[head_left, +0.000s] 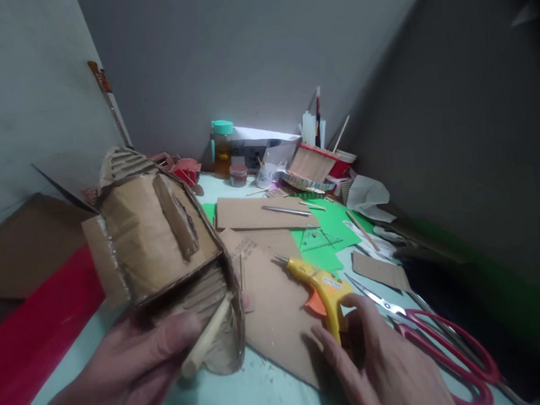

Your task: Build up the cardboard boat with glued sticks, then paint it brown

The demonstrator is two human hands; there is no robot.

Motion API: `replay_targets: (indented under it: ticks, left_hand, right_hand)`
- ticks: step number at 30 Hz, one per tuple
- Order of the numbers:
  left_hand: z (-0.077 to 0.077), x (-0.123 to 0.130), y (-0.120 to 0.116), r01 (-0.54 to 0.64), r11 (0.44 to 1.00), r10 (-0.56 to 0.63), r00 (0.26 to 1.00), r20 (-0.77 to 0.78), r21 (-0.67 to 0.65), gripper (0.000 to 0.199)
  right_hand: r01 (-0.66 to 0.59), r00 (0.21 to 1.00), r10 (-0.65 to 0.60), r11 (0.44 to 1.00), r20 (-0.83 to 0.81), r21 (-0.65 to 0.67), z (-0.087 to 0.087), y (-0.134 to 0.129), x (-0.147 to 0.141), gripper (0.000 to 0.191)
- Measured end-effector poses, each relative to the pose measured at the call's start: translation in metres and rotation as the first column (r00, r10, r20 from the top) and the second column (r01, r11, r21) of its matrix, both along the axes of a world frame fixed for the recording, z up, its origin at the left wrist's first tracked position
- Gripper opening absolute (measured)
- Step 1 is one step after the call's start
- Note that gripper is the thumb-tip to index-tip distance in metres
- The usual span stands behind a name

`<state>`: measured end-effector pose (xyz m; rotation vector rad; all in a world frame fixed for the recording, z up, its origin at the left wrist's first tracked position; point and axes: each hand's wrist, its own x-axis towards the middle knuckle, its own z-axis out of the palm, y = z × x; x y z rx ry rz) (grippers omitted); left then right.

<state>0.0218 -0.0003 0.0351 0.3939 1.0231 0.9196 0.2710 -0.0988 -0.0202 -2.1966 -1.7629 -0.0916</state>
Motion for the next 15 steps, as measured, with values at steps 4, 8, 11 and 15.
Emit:
replay_targets:
  ticks: [4,8,11,15]
  left_hand:
    - [-0.019,-0.008,0.003,0.021,0.999,-0.023,0.998,0.057,0.041,0.132]
    - [-0.034,-0.014,0.005,0.038,0.995,-0.050,0.990,0.128,0.089,0.116]
    - [-0.037,-0.016,0.005,0.056,0.990,-0.075,0.987,0.140,0.133,0.109]
    - [-0.035,-0.016,0.003,0.058,0.988,-0.078,0.987,0.140,0.141,0.109]
  right_hand:
    - [0.076,0.988,-0.086,0.994,-0.130,-0.079,0.005,0.008,-0.007,0.035]
    - [0.150,0.944,-0.144,0.989,-0.298,-0.001,0.006,0.005,-0.013,0.028]
    - [0.286,0.889,-0.171,0.932,-0.426,0.223,0.003,-0.002,-0.015,0.026]
    - [0.258,0.850,0.008,0.866,-0.527,0.428,0.000,-0.016,-0.013,0.018]
